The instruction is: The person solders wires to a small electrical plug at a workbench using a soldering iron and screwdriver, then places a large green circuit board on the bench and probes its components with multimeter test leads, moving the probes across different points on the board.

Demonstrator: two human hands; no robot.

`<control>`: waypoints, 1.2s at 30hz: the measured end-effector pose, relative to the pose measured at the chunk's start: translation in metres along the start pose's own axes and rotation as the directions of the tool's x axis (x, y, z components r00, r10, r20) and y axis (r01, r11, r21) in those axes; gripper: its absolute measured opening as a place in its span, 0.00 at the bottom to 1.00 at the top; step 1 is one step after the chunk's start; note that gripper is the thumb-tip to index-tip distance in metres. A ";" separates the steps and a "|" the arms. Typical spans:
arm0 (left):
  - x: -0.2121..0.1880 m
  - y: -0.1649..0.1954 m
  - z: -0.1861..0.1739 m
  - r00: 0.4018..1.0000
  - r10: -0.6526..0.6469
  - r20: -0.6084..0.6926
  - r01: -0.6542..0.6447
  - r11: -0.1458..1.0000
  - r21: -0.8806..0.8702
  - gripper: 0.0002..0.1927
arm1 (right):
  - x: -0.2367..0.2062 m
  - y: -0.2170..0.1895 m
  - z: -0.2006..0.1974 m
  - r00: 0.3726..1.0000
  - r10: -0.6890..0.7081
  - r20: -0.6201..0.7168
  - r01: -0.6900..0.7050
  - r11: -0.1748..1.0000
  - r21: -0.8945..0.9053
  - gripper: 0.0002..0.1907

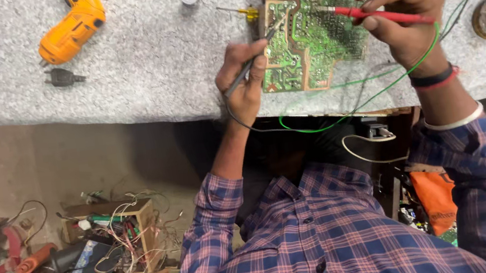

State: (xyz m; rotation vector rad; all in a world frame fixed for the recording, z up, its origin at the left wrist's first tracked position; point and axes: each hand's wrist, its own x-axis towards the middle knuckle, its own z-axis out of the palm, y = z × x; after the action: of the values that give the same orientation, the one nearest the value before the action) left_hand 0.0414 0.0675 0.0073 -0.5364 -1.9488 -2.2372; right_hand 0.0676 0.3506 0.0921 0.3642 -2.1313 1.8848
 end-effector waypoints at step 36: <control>0.006 0.028 0.021 0.974 0.220 0.056 -0.226 0.910 0.349 0.12 | 0.004 0.064 -0.032 0.972 -0.059 -0.226 0.053 0.998 -0.029 0.15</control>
State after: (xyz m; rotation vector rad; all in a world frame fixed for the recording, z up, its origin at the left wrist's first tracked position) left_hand 0.0485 0.0846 0.0376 -0.6846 -2.1079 -1.7001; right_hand 0.0418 0.3897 0.0379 0.1913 -1.9695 1.7757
